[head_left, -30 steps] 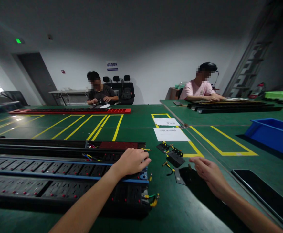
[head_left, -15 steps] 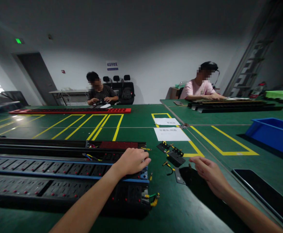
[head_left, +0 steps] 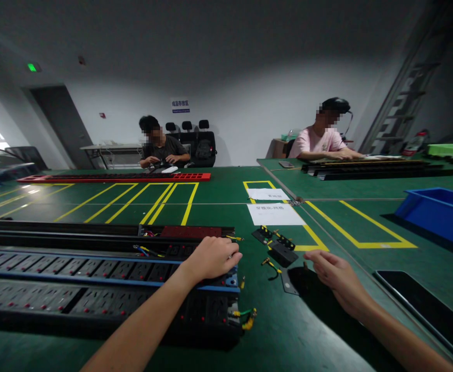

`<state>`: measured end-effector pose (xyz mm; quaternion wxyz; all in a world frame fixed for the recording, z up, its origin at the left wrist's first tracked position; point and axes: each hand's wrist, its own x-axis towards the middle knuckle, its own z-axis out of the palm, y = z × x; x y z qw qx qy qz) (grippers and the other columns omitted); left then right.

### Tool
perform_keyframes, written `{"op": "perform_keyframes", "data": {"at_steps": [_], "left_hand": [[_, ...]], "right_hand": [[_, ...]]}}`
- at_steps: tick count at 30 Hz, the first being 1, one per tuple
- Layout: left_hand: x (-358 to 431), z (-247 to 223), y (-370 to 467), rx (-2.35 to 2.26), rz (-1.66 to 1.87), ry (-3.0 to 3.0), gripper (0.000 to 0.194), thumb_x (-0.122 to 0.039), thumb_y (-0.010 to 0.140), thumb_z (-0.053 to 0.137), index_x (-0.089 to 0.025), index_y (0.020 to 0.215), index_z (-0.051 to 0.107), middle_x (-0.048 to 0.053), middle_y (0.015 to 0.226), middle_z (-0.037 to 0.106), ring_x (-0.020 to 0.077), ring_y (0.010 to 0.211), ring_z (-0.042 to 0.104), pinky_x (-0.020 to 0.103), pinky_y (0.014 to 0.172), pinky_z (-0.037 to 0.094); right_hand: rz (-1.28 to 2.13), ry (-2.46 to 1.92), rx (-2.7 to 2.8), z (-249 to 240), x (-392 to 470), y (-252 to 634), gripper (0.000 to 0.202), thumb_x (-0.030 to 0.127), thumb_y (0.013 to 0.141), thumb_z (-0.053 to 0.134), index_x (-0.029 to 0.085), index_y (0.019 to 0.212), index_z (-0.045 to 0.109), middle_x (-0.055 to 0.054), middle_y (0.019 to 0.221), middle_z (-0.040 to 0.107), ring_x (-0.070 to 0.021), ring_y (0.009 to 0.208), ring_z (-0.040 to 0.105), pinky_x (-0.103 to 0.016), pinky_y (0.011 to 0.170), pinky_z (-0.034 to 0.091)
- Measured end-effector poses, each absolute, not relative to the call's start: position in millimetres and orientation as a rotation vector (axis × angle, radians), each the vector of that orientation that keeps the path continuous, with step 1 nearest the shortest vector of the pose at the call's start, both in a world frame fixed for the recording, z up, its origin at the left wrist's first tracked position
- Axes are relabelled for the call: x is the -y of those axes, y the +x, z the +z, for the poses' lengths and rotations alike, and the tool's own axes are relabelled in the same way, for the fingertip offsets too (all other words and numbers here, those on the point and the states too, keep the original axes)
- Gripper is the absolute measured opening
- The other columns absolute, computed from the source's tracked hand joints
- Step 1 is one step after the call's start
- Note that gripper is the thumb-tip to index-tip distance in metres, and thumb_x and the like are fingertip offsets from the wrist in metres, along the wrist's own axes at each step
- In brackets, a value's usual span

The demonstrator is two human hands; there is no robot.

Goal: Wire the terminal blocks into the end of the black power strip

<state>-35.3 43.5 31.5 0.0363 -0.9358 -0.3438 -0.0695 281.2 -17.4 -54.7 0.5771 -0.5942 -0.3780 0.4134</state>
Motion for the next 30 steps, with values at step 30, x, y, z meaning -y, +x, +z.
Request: {"op": "perform_keyframes", "data": {"at_steps": [30], "left_hand": [[-44.0,30.9,-35.2,1.046,-0.209,-2.866,0.032,-0.037,0.104,0.049,-0.019,0.085,0.067,0.003,0.086,0.073,0.0191,0.077,0.069,0.029,0.059,0.038]], "right_hand": [[0.965,-1.471,0.891,-34.6,19.9,271.0,0.039,0.058,0.059,0.079,0.021,0.07,0.073,0.006,0.053,0.032,-0.01,0.047,0.024,-0.027,0.047,0.016]]}}
